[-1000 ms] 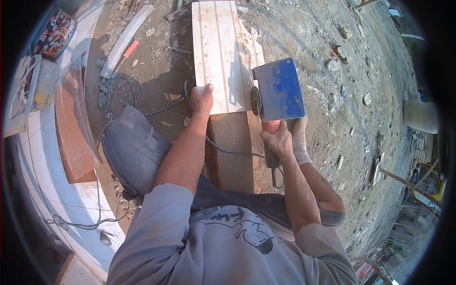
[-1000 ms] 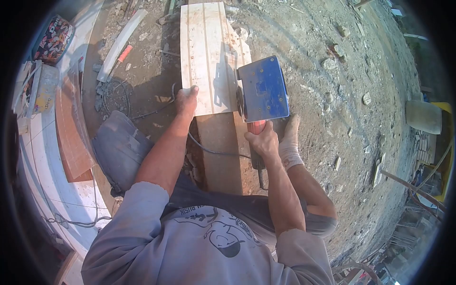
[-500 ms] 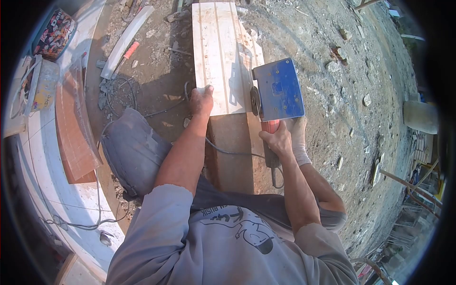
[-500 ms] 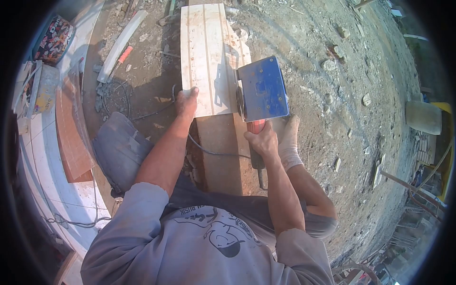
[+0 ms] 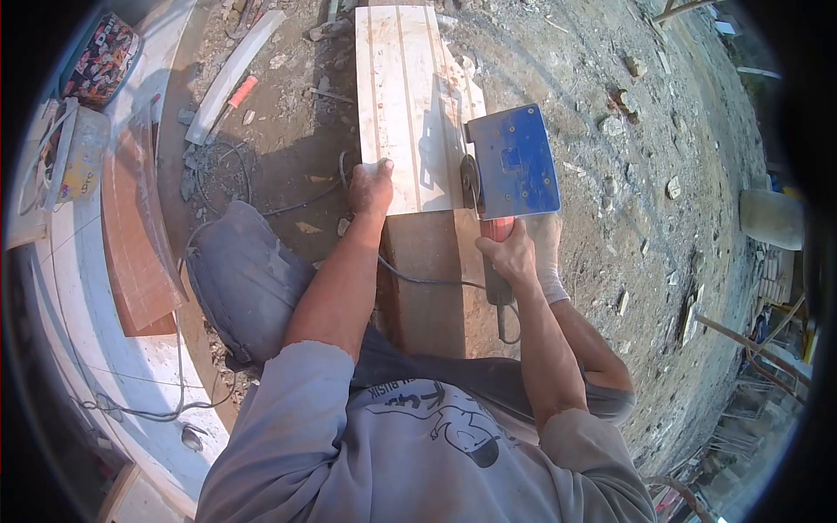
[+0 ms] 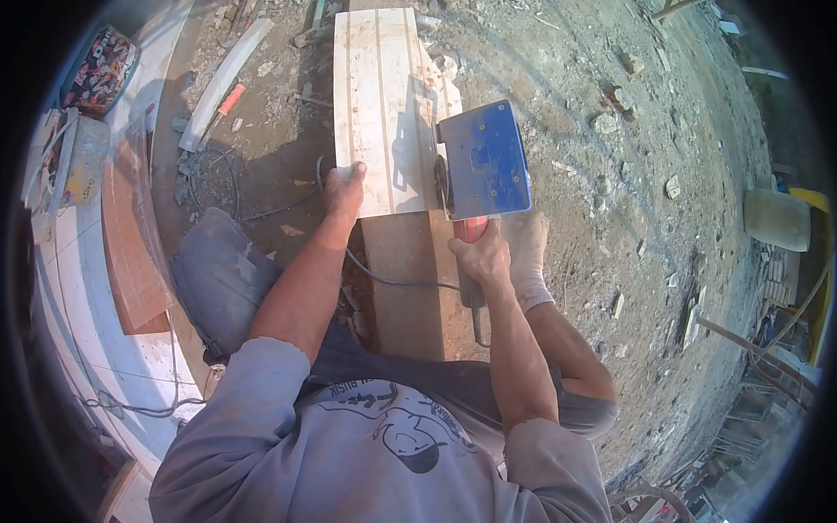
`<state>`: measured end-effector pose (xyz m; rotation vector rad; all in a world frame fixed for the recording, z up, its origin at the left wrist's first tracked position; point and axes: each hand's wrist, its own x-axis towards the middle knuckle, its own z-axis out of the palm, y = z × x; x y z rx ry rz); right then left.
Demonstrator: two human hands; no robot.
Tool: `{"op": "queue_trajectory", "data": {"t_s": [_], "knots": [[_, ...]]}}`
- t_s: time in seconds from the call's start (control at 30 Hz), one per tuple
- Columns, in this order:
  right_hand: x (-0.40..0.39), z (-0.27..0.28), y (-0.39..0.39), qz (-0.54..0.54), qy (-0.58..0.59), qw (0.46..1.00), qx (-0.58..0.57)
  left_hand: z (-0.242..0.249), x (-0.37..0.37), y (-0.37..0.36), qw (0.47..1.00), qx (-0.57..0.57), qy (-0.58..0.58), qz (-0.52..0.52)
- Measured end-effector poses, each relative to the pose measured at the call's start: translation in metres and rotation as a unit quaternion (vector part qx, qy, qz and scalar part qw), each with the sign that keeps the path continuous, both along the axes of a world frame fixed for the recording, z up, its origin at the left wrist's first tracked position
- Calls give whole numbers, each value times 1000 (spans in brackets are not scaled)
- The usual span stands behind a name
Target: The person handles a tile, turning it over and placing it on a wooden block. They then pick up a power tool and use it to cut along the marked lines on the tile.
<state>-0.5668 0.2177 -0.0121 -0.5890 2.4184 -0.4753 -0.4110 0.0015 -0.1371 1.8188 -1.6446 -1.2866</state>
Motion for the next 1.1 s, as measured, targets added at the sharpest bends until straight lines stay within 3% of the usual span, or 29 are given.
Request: {"op": "queue_trajectory", "data": {"t_s": [1.1], "knots": [[-4,4,-12,9,-11,1000,8,3,-1,2,1000,16,11,17]]}}
